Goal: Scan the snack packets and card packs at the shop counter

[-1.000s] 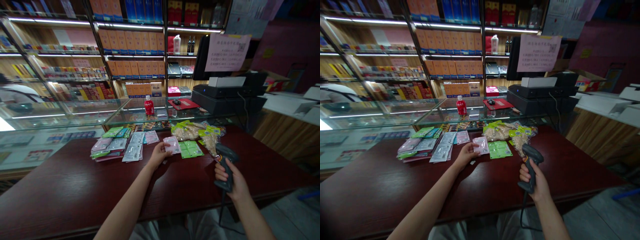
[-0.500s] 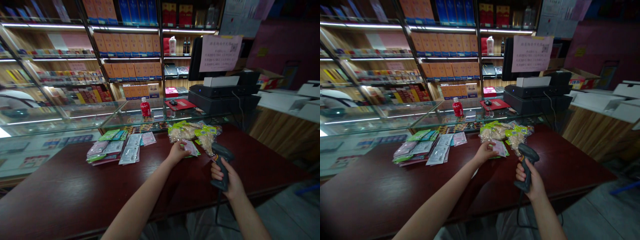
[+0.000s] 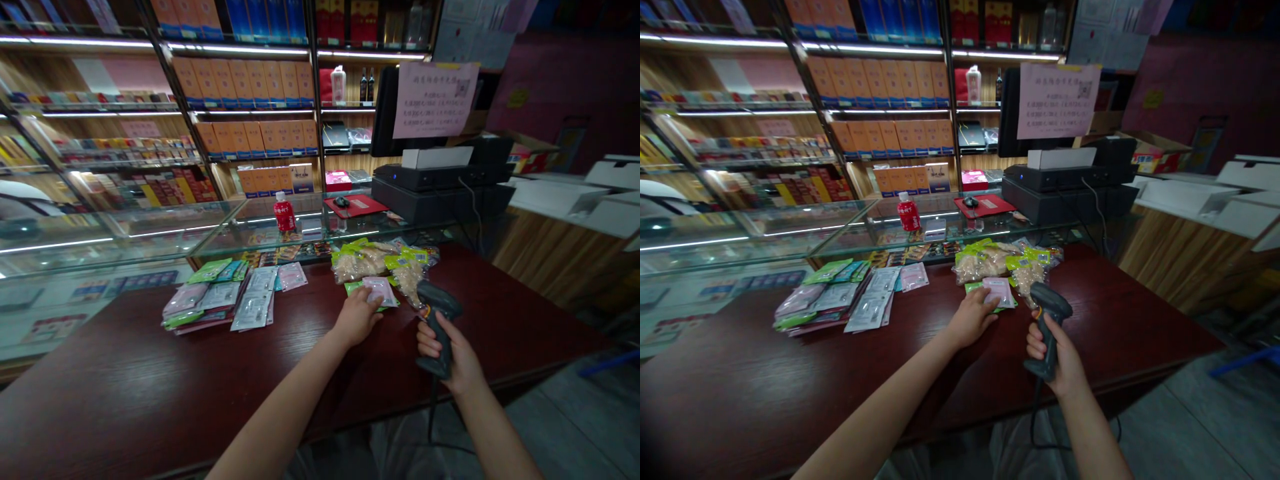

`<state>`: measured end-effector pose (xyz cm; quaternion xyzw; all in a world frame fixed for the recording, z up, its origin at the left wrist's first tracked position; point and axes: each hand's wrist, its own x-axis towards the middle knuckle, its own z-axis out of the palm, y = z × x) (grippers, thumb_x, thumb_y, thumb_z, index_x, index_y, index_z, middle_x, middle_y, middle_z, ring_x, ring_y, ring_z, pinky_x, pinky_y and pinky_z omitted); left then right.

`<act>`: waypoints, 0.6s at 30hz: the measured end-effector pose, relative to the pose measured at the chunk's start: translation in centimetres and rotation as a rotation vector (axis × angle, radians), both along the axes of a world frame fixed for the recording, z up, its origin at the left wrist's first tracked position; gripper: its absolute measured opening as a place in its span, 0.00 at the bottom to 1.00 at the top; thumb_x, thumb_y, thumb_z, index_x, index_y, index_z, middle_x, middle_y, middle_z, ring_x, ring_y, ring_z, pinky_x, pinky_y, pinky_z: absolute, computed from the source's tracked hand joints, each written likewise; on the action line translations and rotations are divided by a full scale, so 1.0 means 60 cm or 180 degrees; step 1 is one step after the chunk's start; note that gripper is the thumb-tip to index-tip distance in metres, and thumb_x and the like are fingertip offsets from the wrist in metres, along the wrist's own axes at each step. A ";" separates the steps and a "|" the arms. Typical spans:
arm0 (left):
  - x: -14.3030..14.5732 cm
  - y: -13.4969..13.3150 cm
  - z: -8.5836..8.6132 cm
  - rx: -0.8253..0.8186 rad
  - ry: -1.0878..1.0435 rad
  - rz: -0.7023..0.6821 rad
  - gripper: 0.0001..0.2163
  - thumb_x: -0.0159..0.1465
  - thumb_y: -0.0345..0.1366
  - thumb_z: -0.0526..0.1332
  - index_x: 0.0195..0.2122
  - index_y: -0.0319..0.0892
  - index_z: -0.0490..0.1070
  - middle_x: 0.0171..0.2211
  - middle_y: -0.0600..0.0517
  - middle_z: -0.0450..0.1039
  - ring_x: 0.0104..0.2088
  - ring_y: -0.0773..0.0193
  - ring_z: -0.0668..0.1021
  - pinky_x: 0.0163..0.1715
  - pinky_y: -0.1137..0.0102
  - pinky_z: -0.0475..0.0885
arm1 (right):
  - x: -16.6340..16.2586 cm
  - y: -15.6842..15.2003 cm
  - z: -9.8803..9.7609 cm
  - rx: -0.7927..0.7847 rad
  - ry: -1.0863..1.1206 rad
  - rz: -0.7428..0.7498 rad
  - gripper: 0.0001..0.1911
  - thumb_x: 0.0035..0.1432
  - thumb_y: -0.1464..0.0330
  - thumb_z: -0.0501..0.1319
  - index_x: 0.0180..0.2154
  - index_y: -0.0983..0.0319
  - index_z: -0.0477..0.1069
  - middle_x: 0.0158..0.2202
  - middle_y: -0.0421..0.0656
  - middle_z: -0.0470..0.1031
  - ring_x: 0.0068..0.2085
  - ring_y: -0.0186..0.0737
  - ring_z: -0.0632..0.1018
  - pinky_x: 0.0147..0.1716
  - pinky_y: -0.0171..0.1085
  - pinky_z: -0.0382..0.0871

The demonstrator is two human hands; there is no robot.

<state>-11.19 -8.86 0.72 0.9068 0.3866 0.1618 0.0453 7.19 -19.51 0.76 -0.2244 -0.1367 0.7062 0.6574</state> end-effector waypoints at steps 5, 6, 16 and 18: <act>-0.009 -0.002 0.010 0.0091 -0.0119 0.0012 0.22 0.63 0.43 0.59 0.58 0.46 0.66 0.60 0.42 0.61 0.61 0.49 0.62 0.59 0.55 0.60 | -0.001 -0.005 0.004 -0.0086 -0.0012 -0.0023 0.13 0.52 0.67 0.68 0.35 0.62 0.65 0.20 0.32 0.61 0.16 0.23 0.62 0.13 0.21 0.58; -0.020 0.002 0.014 0.0141 -0.0178 0.0078 0.21 0.64 0.43 0.58 0.58 0.46 0.66 0.59 0.42 0.62 0.60 0.50 0.63 0.60 0.55 0.60 | -0.001 -0.006 0.005 -0.0097 -0.0005 -0.0024 0.13 0.52 0.67 0.68 0.35 0.62 0.65 0.20 0.33 0.61 0.16 0.23 0.62 0.13 0.21 0.58; -0.190 0.089 0.014 0.0019 0.0110 0.2539 0.25 0.65 0.43 0.54 0.63 0.39 0.60 0.65 0.35 0.53 0.66 0.41 0.54 0.61 0.52 0.53 | -0.002 -0.011 0.002 -0.0148 -0.0028 -0.0003 0.13 0.51 0.69 0.68 0.35 0.61 0.64 0.21 0.33 0.61 0.16 0.23 0.63 0.13 0.22 0.60; -0.207 0.095 0.010 -0.0094 0.0141 0.2579 0.25 0.66 0.46 0.52 0.63 0.43 0.61 0.67 0.36 0.50 0.66 0.41 0.55 0.61 0.52 0.53 | -0.003 -0.011 0.002 -0.0139 -0.0028 -0.0013 0.13 0.51 0.70 0.68 0.36 0.62 0.65 0.21 0.32 0.60 0.16 0.23 0.63 0.13 0.22 0.60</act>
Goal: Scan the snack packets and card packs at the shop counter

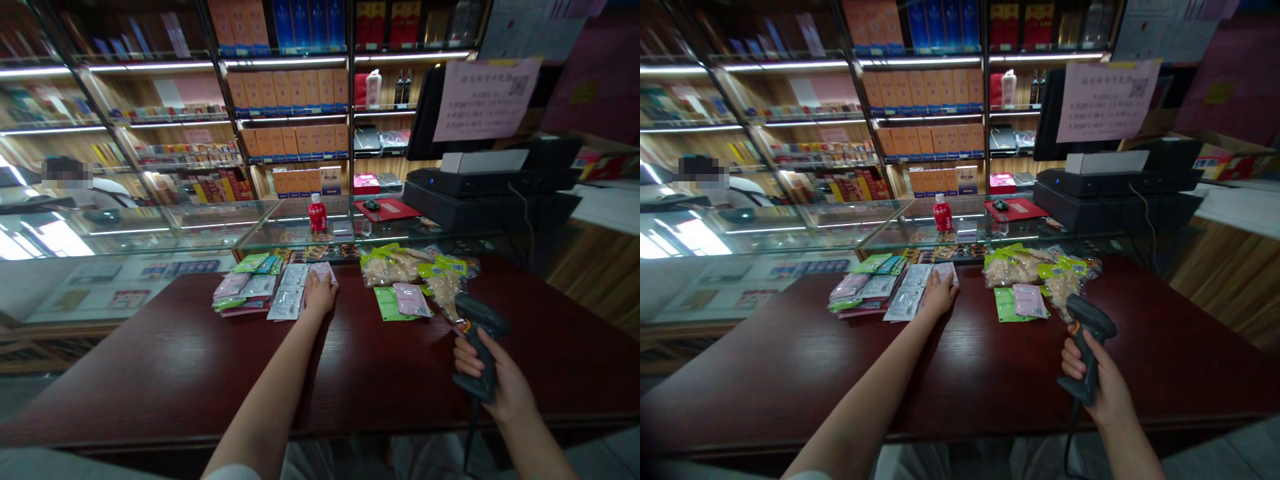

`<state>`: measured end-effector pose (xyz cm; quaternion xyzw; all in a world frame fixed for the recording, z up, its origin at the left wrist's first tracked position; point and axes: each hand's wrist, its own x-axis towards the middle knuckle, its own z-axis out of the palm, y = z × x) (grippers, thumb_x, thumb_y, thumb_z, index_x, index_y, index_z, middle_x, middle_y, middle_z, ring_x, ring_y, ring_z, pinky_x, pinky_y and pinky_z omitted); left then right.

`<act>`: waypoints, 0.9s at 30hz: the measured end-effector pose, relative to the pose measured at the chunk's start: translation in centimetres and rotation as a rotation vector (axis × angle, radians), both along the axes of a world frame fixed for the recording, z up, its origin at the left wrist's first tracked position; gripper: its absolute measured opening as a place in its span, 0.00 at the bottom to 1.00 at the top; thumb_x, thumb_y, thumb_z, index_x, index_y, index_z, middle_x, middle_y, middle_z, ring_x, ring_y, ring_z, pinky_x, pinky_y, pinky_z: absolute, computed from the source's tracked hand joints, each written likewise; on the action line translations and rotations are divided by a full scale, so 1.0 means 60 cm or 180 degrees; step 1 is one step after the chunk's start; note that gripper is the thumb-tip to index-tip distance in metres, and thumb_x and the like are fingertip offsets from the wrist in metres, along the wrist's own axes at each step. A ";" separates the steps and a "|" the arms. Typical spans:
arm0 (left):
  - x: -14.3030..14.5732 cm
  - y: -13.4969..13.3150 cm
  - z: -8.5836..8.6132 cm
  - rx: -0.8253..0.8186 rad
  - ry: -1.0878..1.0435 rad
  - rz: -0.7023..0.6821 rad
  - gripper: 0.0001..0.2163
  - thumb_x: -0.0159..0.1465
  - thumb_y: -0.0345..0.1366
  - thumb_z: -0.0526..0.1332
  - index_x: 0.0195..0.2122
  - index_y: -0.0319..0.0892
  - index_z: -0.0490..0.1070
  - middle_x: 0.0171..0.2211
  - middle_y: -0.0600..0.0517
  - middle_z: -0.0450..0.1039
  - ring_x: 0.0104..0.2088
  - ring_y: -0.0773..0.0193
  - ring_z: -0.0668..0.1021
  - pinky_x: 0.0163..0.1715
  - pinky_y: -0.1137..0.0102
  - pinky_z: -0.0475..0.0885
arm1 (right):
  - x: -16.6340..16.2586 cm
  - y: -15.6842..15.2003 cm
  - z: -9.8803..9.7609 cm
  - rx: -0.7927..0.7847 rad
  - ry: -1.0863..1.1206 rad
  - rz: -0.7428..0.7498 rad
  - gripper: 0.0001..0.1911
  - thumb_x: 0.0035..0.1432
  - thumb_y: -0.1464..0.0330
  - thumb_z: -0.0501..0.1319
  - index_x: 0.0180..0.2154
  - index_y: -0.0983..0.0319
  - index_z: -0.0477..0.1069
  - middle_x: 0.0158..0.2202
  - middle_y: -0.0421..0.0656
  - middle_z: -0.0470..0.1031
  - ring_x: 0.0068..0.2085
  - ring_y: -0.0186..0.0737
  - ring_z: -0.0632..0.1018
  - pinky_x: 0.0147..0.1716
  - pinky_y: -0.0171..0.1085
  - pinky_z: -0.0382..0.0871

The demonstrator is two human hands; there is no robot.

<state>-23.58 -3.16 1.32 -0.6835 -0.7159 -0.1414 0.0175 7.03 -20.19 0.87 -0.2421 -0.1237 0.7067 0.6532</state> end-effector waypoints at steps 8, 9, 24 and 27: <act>0.001 -0.024 0.006 0.0182 -0.0119 -0.0033 0.19 0.67 0.45 0.50 0.48 0.44 0.75 0.57 0.40 0.65 0.56 0.49 0.68 0.57 0.58 0.60 | -0.004 0.000 -0.002 0.0008 0.0027 -0.0064 0.12 0.52 0.70 0.67 0.34 0.61 0.64 0.21 0.33 0.61 0.16 0.23 0.63 0.13 0.22 0.61; 0.001 -0.026 0.008 0.0233 -0.0166 -0.0024 0.17 0.67 0.44 0.50 0.44 0.43 0.77 0.53 0.41 0.68 0.53 0.51 0.70 0.55 0.60 0.61 | -0.004 -0.001 -0.001 0.0007 0.0023 -0.0050 0.12 0.52 0.70 0.67 0.35 0.61 0.65 0.21 0.33 0.60 0.16 0.23 0.63 0.13 0.22 0.61; -0.013 -0.021 0.008 0.0369 -0.1337 0.0328 0.25 0.51 0.34 0.69 0.49 0.36 0.64 0.46 0.39 0.69 0.47 0.50 0.75 0.47 0.62 0.67 | -0.007 -0.001 -0.002 0.0049 -0.0084 -0.0115 0.14 0.51 0.69 0.68 0.36 0.62 0.65 0.21 0.32 0.60 0.17 0.23 0.62 0.14 0.21 0.60; -0.013 -0.015 -0.001 0.0461 -0.1920 0.0118 0.09 0.56 0.31 0.62 0.38 0.38 0.67 0.39 0.43 0.72 0.43 0.53 0.76 0.44 0.63 0.68 | -0.009 -0.002 -0.002 0.0081 -0.0195 -0.0197 0.14 0.50 0.68 0.69 0.36 0.62 0.66 0.21 0.32 0.61 0.17 0.23 0.62 0.14 0.22 0.60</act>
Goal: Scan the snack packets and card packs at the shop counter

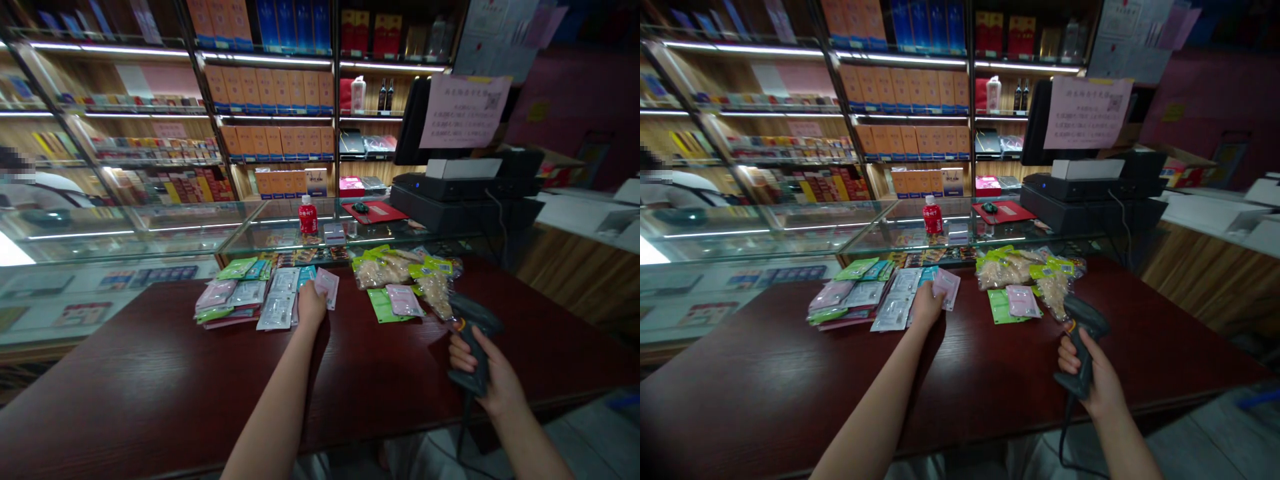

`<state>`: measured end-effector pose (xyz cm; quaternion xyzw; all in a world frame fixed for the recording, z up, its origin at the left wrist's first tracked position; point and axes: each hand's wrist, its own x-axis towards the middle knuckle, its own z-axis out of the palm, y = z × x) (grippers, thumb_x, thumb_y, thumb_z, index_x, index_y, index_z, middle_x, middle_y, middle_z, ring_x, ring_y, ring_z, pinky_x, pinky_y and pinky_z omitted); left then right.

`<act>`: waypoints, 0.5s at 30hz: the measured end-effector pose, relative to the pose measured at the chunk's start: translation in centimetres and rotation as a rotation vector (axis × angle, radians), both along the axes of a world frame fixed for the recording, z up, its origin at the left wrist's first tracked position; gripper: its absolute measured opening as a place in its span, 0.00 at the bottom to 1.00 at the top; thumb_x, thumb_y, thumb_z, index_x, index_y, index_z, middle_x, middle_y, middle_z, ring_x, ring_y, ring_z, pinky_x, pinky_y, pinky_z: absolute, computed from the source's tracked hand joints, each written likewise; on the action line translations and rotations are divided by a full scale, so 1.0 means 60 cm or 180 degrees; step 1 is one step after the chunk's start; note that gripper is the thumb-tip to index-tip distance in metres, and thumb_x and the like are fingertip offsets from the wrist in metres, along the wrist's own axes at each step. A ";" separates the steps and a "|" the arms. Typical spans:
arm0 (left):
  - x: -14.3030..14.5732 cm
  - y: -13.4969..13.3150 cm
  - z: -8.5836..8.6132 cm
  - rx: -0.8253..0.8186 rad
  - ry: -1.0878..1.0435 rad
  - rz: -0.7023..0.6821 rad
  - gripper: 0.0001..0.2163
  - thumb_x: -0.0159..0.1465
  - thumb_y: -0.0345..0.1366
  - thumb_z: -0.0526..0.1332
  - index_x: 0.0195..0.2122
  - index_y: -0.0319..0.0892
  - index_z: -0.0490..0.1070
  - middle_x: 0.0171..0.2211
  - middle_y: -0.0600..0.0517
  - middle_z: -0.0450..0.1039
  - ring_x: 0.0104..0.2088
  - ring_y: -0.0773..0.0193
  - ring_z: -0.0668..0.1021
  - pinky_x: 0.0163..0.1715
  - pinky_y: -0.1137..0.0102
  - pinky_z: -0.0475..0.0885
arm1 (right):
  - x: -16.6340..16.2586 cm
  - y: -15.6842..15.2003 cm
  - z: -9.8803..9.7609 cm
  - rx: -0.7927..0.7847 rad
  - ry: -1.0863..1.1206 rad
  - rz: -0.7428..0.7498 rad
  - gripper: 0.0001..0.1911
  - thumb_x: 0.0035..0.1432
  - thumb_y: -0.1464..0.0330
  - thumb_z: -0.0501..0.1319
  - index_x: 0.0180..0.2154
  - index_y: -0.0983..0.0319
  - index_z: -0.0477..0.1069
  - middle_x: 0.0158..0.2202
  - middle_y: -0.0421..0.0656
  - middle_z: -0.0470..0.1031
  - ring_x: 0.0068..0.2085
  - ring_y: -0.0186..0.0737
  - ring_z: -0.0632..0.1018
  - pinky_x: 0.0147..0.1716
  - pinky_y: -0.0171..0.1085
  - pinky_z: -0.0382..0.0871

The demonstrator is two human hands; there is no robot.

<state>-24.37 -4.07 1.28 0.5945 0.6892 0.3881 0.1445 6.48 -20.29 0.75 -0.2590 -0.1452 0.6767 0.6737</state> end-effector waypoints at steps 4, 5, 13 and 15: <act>0.021 0.001 -0.018 0.0354 -0.1518 -0.0426 0.06 0.55 0.34 0.60 0.33 0.40 0.66 0.31 0.50 0.73 0.34 0.59 0.77 0.37 0.66 0.70 | -0.015 -0.005 0.005 0.0025 -0.0482 -0.0142 0.15 0.49 0.65 0.71 0.36 0.61 0.67 0.20 0.33 0.64 0.17 0.25 0.62 0.14 0.23 0.60; 0.029 0.000 -0.022 0.0393 -0.1923 -0.0565 0.08 0.54 0.36 0.62 0.33 0.40 0.66 0.30 0.51 0.72 0.32 0.61 0.76 0.34 0.67 0.70 | -0.023 -0.007 0.008 0.0020 -0.0666 -0.0141 0.16 0.49 0.64 0.71 0.36 0.61 0.68 0.20 0.33 0.64 0.17 0.25 0.63 0.13 0.24 0.59; 0.050 -0.016 -0.023 0.0450 -0.2892 -0.0746 0.16 0.46 0.42 0.68 0.29 0.41 0.63 0.24 0.55 0.71 0.23 0.68 0.73 0.26 0.73 0.67 | -0.124 -0.053 0.039 -0.0090 -0.1830 0.0432 0.23 0.49 0.57 0.70 0.43 0.60 0.68 0.18 0.32 0.64 0.13 0.25 0.61 0.11 0.26 0.53; 0.048 -0.016 -0.022 0.0435 -0.2880 -0.0714 0.16 0.46 0.43 0.68 0.28 0.41 0.63 0.23 0.56 0.70 0.23 0.69 0.72 0.25 0.74 0.66 | -0.143 -0.062 0.046 -0.0140 -0.1919 0.0566 0.26 0.47 0.56 0.71 0.44 0.60 0.67 0.18 0.31 0.64 0.13 0.25 0.62 0.11 0.26 0.54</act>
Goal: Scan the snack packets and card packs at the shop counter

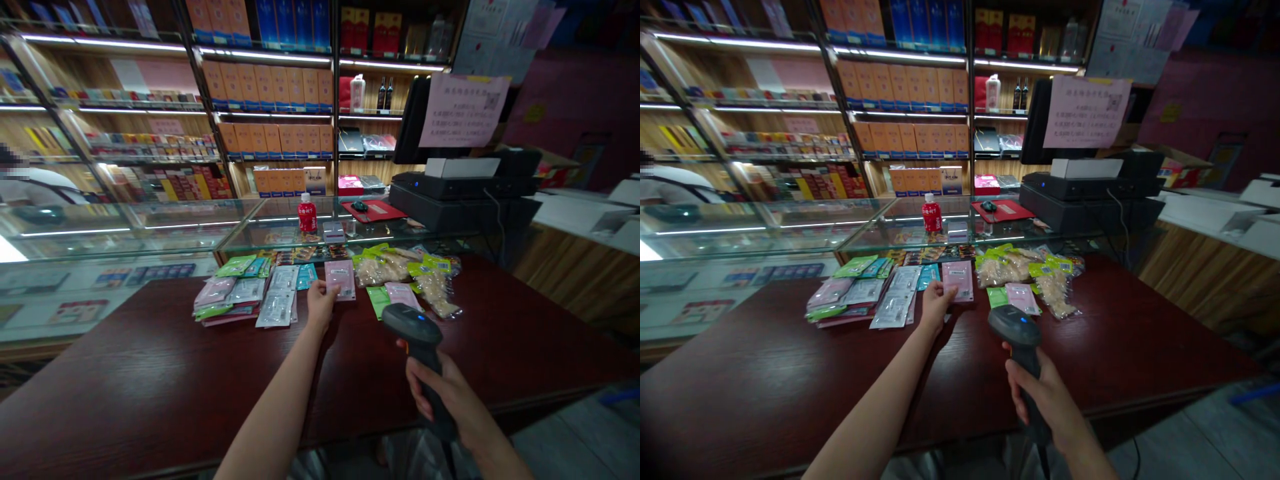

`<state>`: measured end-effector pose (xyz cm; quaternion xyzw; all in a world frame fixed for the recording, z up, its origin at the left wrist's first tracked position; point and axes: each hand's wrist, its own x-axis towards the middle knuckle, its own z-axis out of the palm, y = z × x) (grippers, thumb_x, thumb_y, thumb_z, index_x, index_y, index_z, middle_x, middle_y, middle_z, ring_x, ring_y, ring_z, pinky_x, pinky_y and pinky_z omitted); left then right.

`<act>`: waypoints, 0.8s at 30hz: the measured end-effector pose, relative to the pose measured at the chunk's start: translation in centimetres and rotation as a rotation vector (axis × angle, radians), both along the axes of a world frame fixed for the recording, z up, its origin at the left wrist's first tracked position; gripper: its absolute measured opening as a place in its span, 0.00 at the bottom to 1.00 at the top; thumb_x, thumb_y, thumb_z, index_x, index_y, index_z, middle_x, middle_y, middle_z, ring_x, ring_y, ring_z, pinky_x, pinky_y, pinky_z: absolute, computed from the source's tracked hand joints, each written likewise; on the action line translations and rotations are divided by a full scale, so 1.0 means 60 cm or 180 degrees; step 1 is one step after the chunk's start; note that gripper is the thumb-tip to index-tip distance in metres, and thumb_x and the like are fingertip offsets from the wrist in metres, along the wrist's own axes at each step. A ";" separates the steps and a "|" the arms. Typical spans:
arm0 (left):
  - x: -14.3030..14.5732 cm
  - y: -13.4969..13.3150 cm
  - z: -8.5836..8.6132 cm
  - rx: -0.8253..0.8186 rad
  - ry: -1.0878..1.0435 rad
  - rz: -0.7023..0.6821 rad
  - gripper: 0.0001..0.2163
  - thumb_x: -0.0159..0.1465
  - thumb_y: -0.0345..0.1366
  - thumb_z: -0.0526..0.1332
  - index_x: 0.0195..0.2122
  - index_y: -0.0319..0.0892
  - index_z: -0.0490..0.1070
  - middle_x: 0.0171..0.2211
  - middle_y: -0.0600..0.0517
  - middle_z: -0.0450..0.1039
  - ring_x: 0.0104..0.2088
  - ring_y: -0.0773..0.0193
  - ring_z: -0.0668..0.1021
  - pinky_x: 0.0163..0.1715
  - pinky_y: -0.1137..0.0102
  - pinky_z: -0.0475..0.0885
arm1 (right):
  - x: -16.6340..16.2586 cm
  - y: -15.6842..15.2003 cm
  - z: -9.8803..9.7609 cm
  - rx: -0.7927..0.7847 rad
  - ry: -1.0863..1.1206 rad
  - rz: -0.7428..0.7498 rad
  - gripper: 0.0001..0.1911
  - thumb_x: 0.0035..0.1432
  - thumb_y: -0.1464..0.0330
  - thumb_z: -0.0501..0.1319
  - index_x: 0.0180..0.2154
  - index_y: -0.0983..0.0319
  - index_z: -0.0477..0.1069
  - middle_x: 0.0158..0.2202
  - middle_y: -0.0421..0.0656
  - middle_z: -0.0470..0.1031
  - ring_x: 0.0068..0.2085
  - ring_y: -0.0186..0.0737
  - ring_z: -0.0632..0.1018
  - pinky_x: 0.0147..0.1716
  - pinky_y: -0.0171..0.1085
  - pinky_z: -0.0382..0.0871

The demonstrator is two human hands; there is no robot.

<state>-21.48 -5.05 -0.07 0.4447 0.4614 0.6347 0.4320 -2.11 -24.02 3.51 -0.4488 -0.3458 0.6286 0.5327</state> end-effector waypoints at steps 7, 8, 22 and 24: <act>0.000 0.006 -0.009 0.0093 0.0113 0.0127 0.14 0.46 0.41 0.68 0.27 0.40 0.65 0.24 0.56 0.69 0.25 0.69 0.71 0.27 0.73 0.66 | -0.023 -0.011 0.011 -0.0006 -0.0027 0.0182 0.23 0.47 0.55 0.70 0.38 0.60 0.65 0.17 0.31 0.64 0.12 0.25 0.61 0.11 0.26 0.54; 0.001 0.007 -0.011 0.0104 0.0170 0.0173 0.13 0.47 0.41 0.67 0.26 0.40 0.66 0.24 0.55 0.69 0.26 0.68 0.71 0.27 0.73 0.66 | -0.024 -0.012 0.012 -0.0019 -0.0029 0.0160 0.23 0.47 0.55 0.70 0.37 0.60 0.65 0.17 0.31 0.64 0.12 0.25 0.61 0.11 0.26 0.54; 0.003 0.009 -0.011 0.0090 0.0133 0.0152 0.11 0.48 0.38 0.67 0.27 0.39 0.67 0.24 0.55 0.70 0.23 0.70 0.70 0.25 0.74 0.64 | -0.019 -0.001 0.003 -0.0066 0.0075 0.0040 0.24 0.46 0.55 0.71 0.38 0.59 0.65 0.17 0.30 0.63 0.13 0.26 0.62 0.11 0.27 0.55; 0.004 0.008 -0.008 0.0077 0.0101 0.0136 0.12 0.48 0.38 0.68 0.26 0.39 0.66 0.23 0.55 0.69 0.23 0.70 0.70 0.24 0.74 0.63 | -0.017 0.000 0.003 -0.0059 0.0109 0.0070 0.24 0.46 0.55 0.71 0.38 0.59 0.64 0.17 0.30 0.63 0.13 0.26 0.62 0.11 0.27 0.55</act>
